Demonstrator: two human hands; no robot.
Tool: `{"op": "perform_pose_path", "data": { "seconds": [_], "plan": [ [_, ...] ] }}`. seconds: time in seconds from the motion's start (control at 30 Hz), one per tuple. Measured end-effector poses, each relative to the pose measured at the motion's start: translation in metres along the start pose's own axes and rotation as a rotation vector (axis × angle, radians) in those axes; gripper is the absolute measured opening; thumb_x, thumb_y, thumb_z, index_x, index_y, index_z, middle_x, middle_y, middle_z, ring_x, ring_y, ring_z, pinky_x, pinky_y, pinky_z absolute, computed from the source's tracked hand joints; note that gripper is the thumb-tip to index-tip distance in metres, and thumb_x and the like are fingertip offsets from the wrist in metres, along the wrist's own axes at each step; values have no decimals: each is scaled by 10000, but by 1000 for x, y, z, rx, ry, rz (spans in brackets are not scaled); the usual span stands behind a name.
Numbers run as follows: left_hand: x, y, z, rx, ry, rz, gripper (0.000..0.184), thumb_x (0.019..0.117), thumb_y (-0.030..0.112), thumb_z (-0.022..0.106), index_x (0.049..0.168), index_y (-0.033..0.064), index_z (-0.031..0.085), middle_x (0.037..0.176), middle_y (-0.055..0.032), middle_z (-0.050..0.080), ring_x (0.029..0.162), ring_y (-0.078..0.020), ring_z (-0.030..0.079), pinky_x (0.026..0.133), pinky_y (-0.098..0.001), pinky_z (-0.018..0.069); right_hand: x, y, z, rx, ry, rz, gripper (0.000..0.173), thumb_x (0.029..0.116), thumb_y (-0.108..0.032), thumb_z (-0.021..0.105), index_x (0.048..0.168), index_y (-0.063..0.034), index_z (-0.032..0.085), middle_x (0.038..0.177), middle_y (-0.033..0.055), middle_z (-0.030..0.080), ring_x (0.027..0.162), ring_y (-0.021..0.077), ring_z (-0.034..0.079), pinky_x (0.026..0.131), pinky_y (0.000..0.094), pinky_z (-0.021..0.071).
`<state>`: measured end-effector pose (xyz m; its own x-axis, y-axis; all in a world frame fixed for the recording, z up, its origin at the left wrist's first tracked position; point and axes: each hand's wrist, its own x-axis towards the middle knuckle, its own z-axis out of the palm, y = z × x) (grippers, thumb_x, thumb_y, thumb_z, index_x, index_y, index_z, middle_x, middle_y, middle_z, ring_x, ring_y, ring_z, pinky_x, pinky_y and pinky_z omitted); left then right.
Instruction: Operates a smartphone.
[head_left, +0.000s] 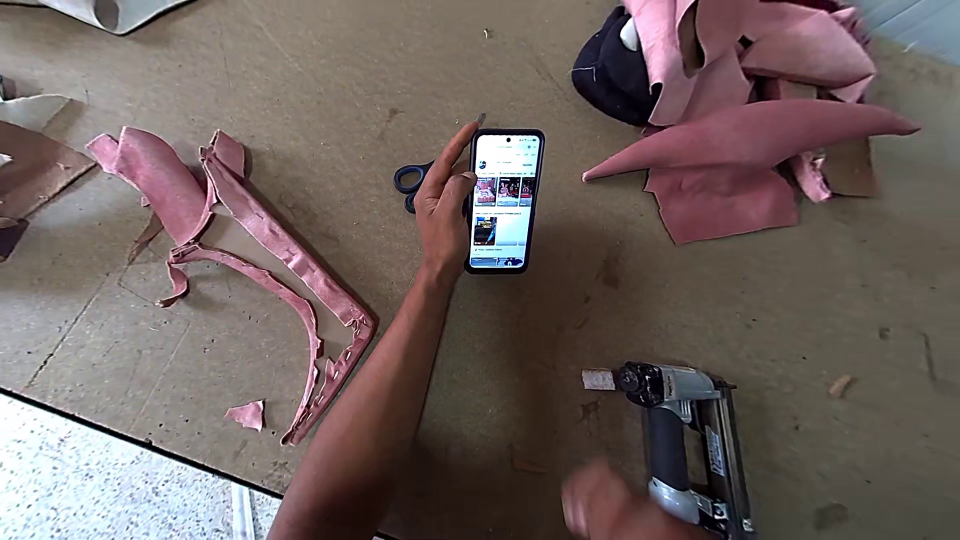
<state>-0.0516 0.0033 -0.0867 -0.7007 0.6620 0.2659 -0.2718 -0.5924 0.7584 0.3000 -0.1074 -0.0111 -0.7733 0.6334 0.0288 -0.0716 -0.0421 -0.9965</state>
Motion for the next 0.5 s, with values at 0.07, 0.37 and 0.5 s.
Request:
{"op": "perform_pose_path", "data": {
  "seconds": [0.07,0.37,0.5],
  "plan": [
    [0,2,-3,7,-3,4,499,1046,31,324,1527,22,461,1345,-248,617,1098,-337,687,911,-504,602,70,24,9,48,259,-46,467,1047,-589,409,977,-234,704,910,-15,684,849,173,671,765,394,582],
    [4,7,-13,47,33,17,487,1043,71,316,1491,19,502,1237,-231,677,1086,-330,690,909,-519,593,252,71,10,67,388,37,495,1114,-461,302,1353,-136,591,1107,71,676,875,193,666,635,319,561],
    [6,9,-17,82,65,74,465,1059,56,290,1449,0,536,1218,-227,673,1032,-307,700,877,-494,607,267,75,8,3,302,38,610,1113,-504,214,1315,-119,642,1039,45,669,735,139,613,557,252,497]
  ]
}}
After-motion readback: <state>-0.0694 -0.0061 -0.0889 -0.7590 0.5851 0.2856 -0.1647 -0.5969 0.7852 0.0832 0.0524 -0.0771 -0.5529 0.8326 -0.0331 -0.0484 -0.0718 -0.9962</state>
